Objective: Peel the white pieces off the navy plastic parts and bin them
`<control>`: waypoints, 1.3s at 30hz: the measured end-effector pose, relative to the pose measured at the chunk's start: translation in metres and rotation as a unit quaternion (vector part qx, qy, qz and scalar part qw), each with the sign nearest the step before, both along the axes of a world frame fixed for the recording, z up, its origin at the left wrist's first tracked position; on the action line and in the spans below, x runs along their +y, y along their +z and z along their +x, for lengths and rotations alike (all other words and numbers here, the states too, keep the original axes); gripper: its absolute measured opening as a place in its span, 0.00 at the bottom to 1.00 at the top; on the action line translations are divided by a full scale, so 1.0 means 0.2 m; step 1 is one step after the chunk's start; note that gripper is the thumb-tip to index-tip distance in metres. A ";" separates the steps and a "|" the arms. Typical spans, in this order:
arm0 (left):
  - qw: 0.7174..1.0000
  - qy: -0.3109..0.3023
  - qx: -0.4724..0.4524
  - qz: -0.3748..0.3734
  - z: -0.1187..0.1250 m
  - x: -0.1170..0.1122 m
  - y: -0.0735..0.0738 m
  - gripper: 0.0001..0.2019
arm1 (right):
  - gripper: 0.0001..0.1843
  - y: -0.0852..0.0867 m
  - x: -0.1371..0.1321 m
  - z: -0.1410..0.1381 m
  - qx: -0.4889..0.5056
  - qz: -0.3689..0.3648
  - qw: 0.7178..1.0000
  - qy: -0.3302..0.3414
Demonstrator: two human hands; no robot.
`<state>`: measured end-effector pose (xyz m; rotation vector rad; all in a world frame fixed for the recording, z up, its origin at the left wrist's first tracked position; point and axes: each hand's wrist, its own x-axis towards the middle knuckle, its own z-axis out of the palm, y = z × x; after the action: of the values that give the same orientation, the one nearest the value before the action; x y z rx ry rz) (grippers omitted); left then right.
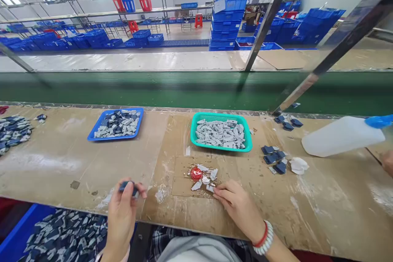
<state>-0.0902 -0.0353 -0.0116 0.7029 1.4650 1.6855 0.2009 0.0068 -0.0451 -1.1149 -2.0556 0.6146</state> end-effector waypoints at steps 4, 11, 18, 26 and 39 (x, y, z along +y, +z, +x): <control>0.999 0.013 -0.020 -0.049 0.00 -0.11 -0.04 0.19 | 0.08 0.01 0.01 0.03 0.095 -0.131 0.987 -0.001; 0.960 -0.243 0.106 -0.090 0.31 0.02 0.01 0.16 | 0.17 0.14 0.04 -0.01 0.279 -0.325 0.901 -0.066; 0.924 -0.355 0.139 0.010 0.55 0.13 0.13 0.18 | 0.09 0.33 -0.01 -0.06 0.218 -0.060 0.974 -0.029; 0.920 -0.343 0.190 0.013 0.59 0.14 0.16 0.17 | 0.10 0.35 0.00 -0.07 0.186 0.038 0.982 -0.003; 0.941 -0.271 0.190 -0.073 0.55 0.09 0.09 0.16 | 0.15 0.29 -0.04 -0.04 0.021 0.056 0.990 0.130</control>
<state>0.0199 -0.0181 0.0059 1.2661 1.4534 1.0449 0.1933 -0.0015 0.0125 -0.7696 -2.1888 0.6346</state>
